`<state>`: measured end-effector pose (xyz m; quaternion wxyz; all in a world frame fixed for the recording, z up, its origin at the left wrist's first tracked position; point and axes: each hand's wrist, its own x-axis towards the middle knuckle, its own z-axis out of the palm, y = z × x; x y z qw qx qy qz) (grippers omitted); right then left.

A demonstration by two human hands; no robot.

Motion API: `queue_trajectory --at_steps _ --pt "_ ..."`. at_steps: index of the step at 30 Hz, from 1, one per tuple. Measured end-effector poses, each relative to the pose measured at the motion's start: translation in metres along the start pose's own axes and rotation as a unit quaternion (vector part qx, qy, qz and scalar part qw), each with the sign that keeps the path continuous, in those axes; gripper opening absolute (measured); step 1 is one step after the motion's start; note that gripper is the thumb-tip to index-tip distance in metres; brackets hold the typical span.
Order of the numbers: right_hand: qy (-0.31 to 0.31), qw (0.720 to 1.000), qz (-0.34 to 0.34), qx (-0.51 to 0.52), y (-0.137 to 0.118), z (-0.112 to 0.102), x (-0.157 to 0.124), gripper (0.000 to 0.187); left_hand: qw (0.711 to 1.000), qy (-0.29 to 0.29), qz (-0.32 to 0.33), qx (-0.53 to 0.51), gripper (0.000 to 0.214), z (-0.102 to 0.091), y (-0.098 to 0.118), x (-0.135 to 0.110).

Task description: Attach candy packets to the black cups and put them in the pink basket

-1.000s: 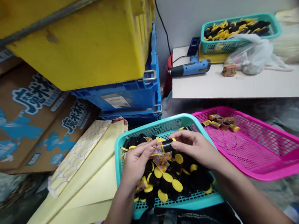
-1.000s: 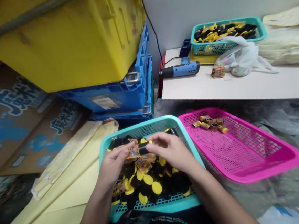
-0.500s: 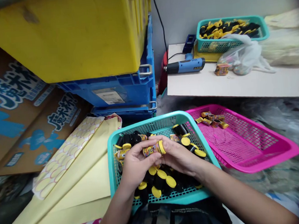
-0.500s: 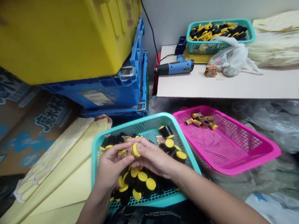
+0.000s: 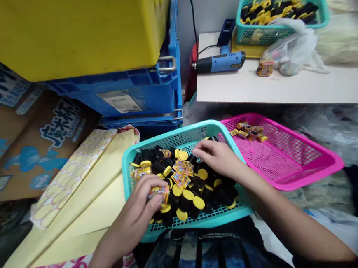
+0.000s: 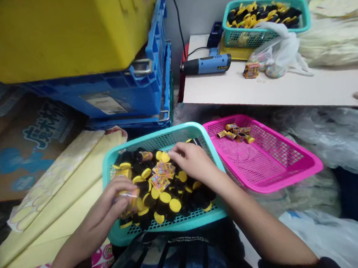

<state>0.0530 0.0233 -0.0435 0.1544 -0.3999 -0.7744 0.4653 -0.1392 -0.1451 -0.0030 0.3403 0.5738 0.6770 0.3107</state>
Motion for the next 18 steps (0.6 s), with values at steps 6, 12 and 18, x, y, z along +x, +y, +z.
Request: queue_trajectory --at_steps 6,12,18 --pt "-0.060 0.948 0.006 -0.314 -0.001 0.032 0.004 0.036 0.974 -0.033 0.056 0.216 0.027 0.009 -0.014 -0.005" --pt "-0.080 0.914 0.005 -0.398 -0.005 0.039 0.000 0.045 0.974 0.030 0.150 0.170 0.021 0.018 0.000 0.028" --pt "-0.076 0.923 -0.038 -0.376 0.007 0.032 0.001 0.018 0.975 0.037 0.144 0.165 0.018 0.021 0.004 0.052"
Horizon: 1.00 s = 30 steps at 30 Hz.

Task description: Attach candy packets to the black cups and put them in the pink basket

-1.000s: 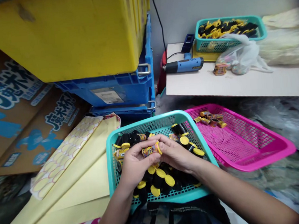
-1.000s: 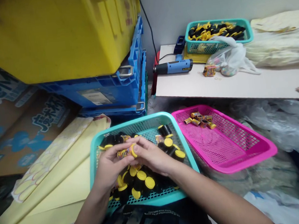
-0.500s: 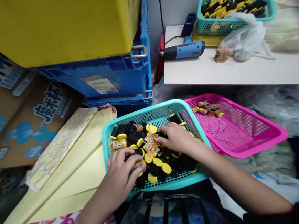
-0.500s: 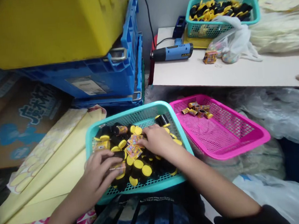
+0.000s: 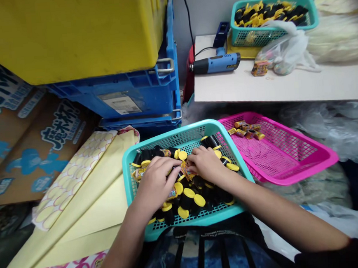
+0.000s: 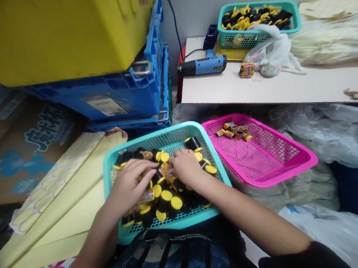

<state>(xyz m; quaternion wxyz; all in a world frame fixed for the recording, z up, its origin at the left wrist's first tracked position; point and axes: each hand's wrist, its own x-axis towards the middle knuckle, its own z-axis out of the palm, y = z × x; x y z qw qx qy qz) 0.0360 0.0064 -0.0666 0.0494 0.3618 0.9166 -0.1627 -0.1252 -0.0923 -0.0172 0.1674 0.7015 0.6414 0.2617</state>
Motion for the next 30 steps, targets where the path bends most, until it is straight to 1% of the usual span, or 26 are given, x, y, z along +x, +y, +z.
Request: queue_trajectory --at_steps 2,3,6,8,10,12,14,16,17,18,19,20,21,22,24,25,26,27,28,30 --pt "0.004 0.999 -0.010 0.036 0.007 -0.004 0.001 0.016 1.000 0.004 -0.016 -0.007 0.017 0.001 -0.001 0.003" --pt "0.009 0.998 -0.030 0.055 0.010 -0.008 0.001 0.018 0.999 0.010 -0.026 -0.015 0.016 0.002 0.000 0.005" --pt "0.032 0.983 -0.143 0.110 0.017 -0.025 0.001 0.018 0.994 0.024 -0.075 -0.082 0.017 0.005 0.004 0.011" --pt "0.054 0.969 -0.199 0.137 0.019 -0.037 0.000 0.018 0.977 0.019 -0.129 -0.166 0.011 0.007 0.008 0.014" --pt "0.074 0.959 -0.214 0.171 0.020 -0.045 -0.001 0.016 0.949 0.027 -0.188 -0.251 0.005 0.008 0.009 0.017" --pt "0.092 0.948 -0.191 0.236 0.021 -0.046 0.001 0.016 0.919 0.061 -0.237 -0.309 0.011 0.008 0.008 0.017" --pt "0.111 0.935 -0.113 0.316 0.022 -0.043 0.002 0.025 0.900 0.104 -0.263 -0.332 0.015 0.008 0.004 0.015" --pt "0.139 0.919 -0.013 0.368 0.022 -0.039 0.004 0.032 0.900 0.162 -0.255 -0.313 0.015 0.007 0.000 0.012" --pt "0.153 0.910 0.023 0.385 0.020 -0.038 0.004 0.034 0.905 0.198 -0.238 -0.293 0.013 0.006 -0.001 0.010" --pt "0.164 0.900 0.045 0.402 0.018 -0.038 0.003 0.034 0.907 0.234 -0.217 -0.274 0.010 0.007 -0.002 0.009" --pt "0.169 0.886 0.054 0.428 0.014 -0.039 0.002 0.035 0.906 0.265 -0.196 -0.265 0.008 0.007 -0.002 0.008" --pt "0.161 0.867 0.052 0.469 0.009 -0.040 0.001 0.037 0.900 0.287 -0.181 -0.274 0.007 0.009 -0.001 0.007" --pt "0.132 0.840 0.038 0.525 0.004 -0.041 0.000 0.040 0.889 0.296 -0.175 -0.303 0.007 0.010 0.000 0.007" --pt "0.088 0.804 0.015 0.587 -0.002 -0.043 0.000 0.044 0.872 0.296 -0.179 -0.346 0.008 0.012 0.002 0.008" --pt "-0.006 0.721 -0.022 0.693 -0.011 -0.044 0.000 0.048 0.829 0.290 -0.196 -0.436 0.010 0.016 0.006 0.009" --pt "-0.034 0.689 -0.028 0.723 -0.015 -0.044 0.002 0.049 0.808 0.294 -0.205 -0.468 0.011 0.017 0.008 0.010" --pt "-0.042 0.677 -0.025 0.734 -0.017 -0.042 0.004 0.048 0.788 0.305 -0.212 -0.491 0.012 0.018 0.009 0.010" --pt "-0.033 0.687 -0.013 0.726 -0.017 -0.041 0.006 0.048 0.770 0.322 -0.216 -0.506 0.013 0.018 0.010 0.011" --pt "-0.012 0.717 0.006 0.696 -0.016 -0.039 0.008 0.048 0.753 0.341 -0.220 -0.518 0.013 0.018 0.010 0.011" --pt "0.049 0.811 0.047 0.582 -0.013 -0.037 0.011 0.049 0.725 0.365 -0.229 -0.537 0.014 0.016 0.008 0.010"
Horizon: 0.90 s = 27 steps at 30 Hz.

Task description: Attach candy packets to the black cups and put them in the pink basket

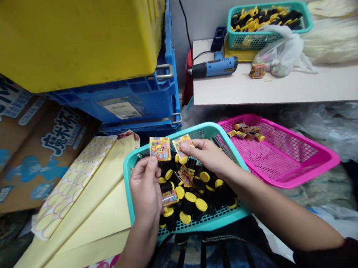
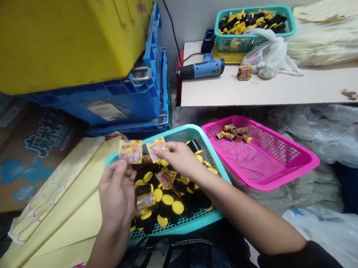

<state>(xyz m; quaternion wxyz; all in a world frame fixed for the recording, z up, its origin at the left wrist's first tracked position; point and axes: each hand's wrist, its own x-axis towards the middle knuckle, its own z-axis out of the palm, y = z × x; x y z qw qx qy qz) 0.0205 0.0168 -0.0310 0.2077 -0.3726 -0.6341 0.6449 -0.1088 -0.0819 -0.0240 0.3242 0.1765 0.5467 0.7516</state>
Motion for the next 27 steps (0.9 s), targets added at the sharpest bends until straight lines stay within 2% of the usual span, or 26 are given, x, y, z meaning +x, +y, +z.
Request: queue_trajectory --at_steps 2,4,5,8,10,12,14,16,19,21,22,24,25,26,27 --pt "0.080 0.986 -0.008 -0.143 0.001 -0.001 0.001 0.052 1.000 0.009 -0.015 -0.009 0.016 -0.002 0.000 0.001" --pt "0.103 0.978 -0.021 -0.178 -0.001 0.000 0.001 0.061 1.000 0.002 -0.028 0.002 0.017 -0.001 -0.002 -0.001" --pt "0.079 0.985 -0.033 -0.147 -0.003 0.001 0.000 0.060 1.000 -0.004 -0.030 0.009 0.017 0.000 -0.003 -0.002" --pt "-0.031 0.996 -0.074 0.029 -0.010 0.005 0.000 0.042 0.999 -0.029 -0.027 0.025 0.016 0.003 -0.007 -0.009" --pt "-0.046 0.992 -0.091 0.080 -0.015 0.007 0.000 0.034 0.997 -0.062 -0.035 0.028 0.017 0.004 -0.005 -0.011" --pt "-0.014 0.992 -0.127 0.011 -0.020 0.009 0.001 0.025 0.995 -0.093 -0.042 0.020 0.022 0.004 -0.001 -0.009" --pt "0.018 0.980 -0.170 -0.103 -0.025 0.009 0.002 0.020 0.993 -0.109 -0.046 0.013 0.041 0.003 0.004 -0.004" --pt "0.025 0.966 -0.191 -0.170 -0.030 0.005 0.001 0.027 0.992 -0.109 -0.054 0.020 0.055 0.002 0.008 0.002" --pt "-0.006 0.954 -0.170 -0.249 -0.029 -0.010 -0.005 0.038 0.994 -0.081 -0.057 0.052 0.048 -0.001 0.010 0.009" --pt "-0.073 0.924 -0.132 -0.352 -0.018 -0.021 -0.011 0.024 0.993 -0.057 -0.044 0.096 0.036 -0.003 0.010 0.010" --pt "-0.117 0.897 -0.113 -0.411 -0.010 -0.025 -0.015 0.018 0.990 -0.052 -0.040 0.121 0.030 -0.005 0.010 0.010" --pt "-0.191 0.829 -0.106 -0.516 0.010 -0.029 -0.022 0.035 0.984 -0.054 -0.045 0.161 0.023 -0.009 0.009 0.009" --pt "-0.208 0.800 -0.116 -0.551 0.018 -0.029 -0.025 0.040 0.982 -0.058 -0.050 0.172 0.023 -0.011 0.008 0.009" --pt "-0.214 0.785 -0.127 -0.568 0.025 -0.029 -0.028 0.041 0.981 -0.063 -0.056 0.176 0.023 -0.013 0.007 0.009" --pt "-0.211 0.785 -0.136 -0.567 0.028 -0.030 -0.030 0.039 0.980 -0.067 -0.063 0.177 0.024 -0.015 0.005 0.009"
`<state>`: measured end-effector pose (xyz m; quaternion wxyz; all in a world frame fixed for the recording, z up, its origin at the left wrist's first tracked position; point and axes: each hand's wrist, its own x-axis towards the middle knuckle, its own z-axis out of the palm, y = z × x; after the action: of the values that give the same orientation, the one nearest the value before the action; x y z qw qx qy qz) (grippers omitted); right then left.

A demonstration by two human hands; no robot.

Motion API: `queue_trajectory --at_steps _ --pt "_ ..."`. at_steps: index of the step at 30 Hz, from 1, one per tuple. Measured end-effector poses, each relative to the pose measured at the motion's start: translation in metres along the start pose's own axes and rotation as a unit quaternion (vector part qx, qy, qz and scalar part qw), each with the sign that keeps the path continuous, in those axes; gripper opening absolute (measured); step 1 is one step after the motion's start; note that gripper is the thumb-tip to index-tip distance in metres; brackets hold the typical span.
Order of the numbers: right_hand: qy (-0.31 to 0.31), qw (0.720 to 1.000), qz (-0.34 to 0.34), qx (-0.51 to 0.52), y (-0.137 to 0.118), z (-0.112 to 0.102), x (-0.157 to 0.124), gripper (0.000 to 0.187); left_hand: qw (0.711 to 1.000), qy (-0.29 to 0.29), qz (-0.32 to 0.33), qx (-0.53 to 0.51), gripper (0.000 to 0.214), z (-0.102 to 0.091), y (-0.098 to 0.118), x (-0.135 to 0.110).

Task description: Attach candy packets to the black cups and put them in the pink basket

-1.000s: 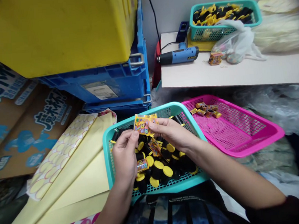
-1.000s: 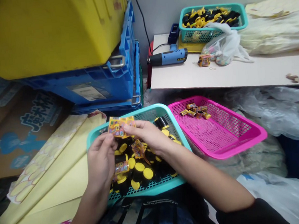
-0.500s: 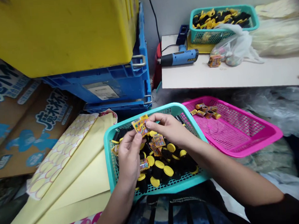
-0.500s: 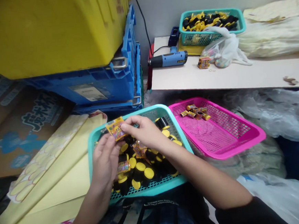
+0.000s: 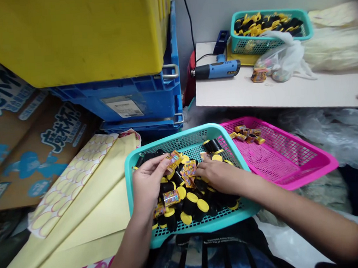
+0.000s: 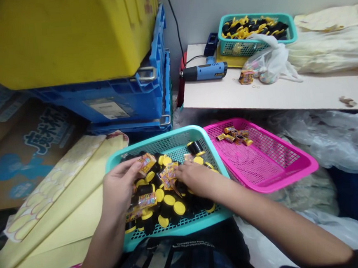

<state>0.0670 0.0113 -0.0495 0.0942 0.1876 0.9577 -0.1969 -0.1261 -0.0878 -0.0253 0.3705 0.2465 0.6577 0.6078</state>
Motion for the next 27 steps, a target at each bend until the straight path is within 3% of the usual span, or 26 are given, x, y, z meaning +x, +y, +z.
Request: queue_trajectory --at_steps 3,5,7,9,11,15,21,27 --pt "0.068 0.994 0.019 0.089 0.002 -0.009 -0.005 0.028 0.999 -0.023 -0.022 -0.023 0.028 -0.005 -0.007 0.000" --pt "0.158 0.961 0.036 0.224 0.004 -0.025 -0.008 0.022 0.997 -0.042 -0.038 -0.053 0.031 -0.007 -0.011 0.000" --pt "0.235 0.884 0.039 0.403 0.004 -0.039 -0.010 0.026 0.994 -0.055 -0.050 -0.085 0.031 -0.007 -0.012 -0.001" --pt "0.268 0.796 0.026 0.542 0.002 -0.045 -0.008 0.033 0.990 -0.061 -0.059 -0.109 0.031 -0.005 -0.011 -0.003" --pt "0.263 0.755 0.010 0.600 -0.001 -0.044 -0.004 0.035 0.988 -0.061 -0.059 -0.126 0.030 -0.001 -0.008 -0.004" --pt "0.222 0.755 0.004 0.617 -0.006 -0.038 0.004 0.032 0.988 -0.053 -0.037 -0.142 0.028 0.002 -0.007 -0.006" --pt "0.192 0.793 0.009 0.578 -0.002 -0.038 0.002 0.032 0.996 -0.061 0.011 -0.069 0.028 -0.004 -0.017 -0.003" --pt "0.226 0.810 0.024 0.540 -0.008 -0.031 0.005 0.036 0.993 -0.113 0.024 0.017 0.029 0.002 -0.006 -0.008"
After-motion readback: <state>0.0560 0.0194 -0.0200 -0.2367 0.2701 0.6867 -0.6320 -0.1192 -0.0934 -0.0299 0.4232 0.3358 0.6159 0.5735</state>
